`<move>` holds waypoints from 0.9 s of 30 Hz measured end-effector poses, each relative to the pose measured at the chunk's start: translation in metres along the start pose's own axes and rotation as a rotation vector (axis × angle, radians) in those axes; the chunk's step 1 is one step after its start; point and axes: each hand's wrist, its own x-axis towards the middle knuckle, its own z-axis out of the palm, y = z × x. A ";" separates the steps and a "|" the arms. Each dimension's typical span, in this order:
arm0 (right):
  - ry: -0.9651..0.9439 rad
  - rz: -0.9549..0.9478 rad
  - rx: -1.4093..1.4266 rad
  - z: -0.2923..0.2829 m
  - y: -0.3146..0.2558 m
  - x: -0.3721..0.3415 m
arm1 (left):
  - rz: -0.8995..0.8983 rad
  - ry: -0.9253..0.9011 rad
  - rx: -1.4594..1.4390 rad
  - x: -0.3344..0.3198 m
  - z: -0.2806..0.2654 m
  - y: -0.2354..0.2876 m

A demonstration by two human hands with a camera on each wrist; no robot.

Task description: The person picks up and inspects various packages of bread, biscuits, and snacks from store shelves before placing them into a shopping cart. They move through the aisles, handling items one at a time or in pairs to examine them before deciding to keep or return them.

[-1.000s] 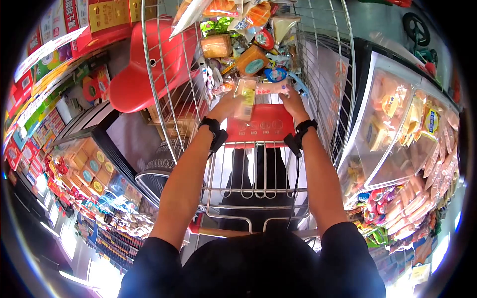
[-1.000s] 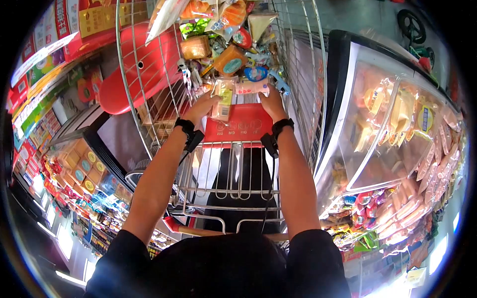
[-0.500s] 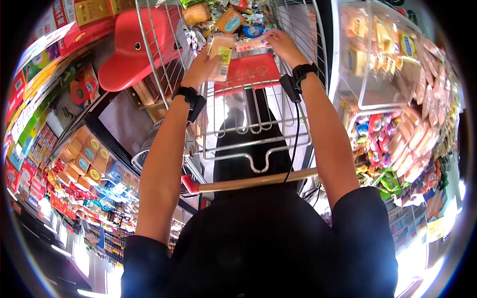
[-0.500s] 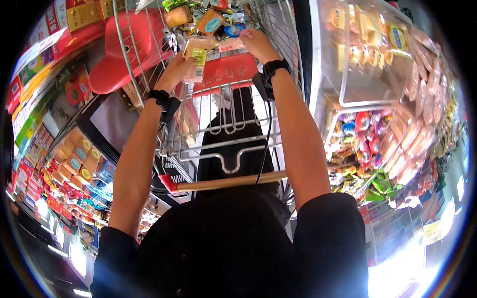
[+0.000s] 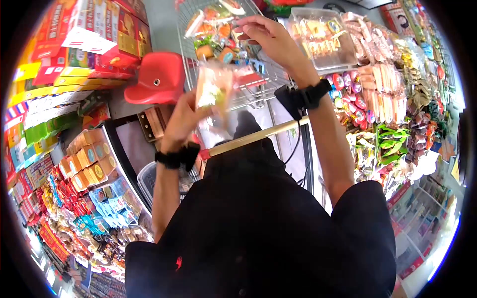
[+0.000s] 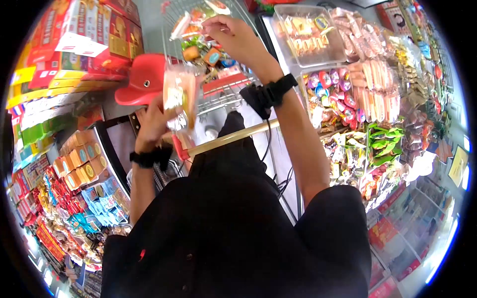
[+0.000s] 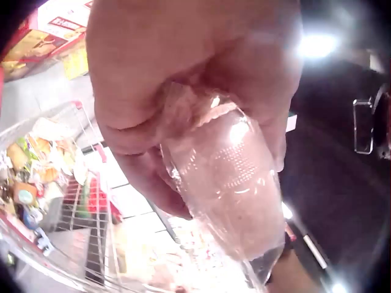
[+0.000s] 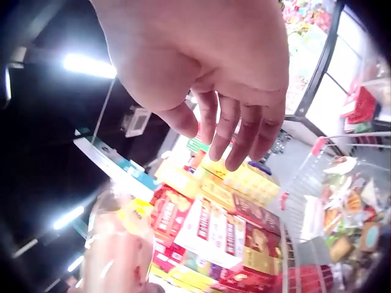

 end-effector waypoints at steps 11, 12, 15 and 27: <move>0.108 -0.251 0.101 0.116 -0.120 -0.039 | 0.240 -0.253 -0.098 -0.111 0.072 -0.007; 0.173 -0.370 -0.131 0.115 -0.122 -0.045 | 0.248 -0.252 -0.098 -0.116 0.074 -0.009; 0.264 -0.499 -0.551 0.115 -0.125 -0.057 | 0.243 -0.198 -0.227 -0.125 0.080 -0.021; -0.196 -0.456 -0.716 -0.029 -0.215 -0.120 | 0.606 0.076 0.024 -0.162 -0.017 0.040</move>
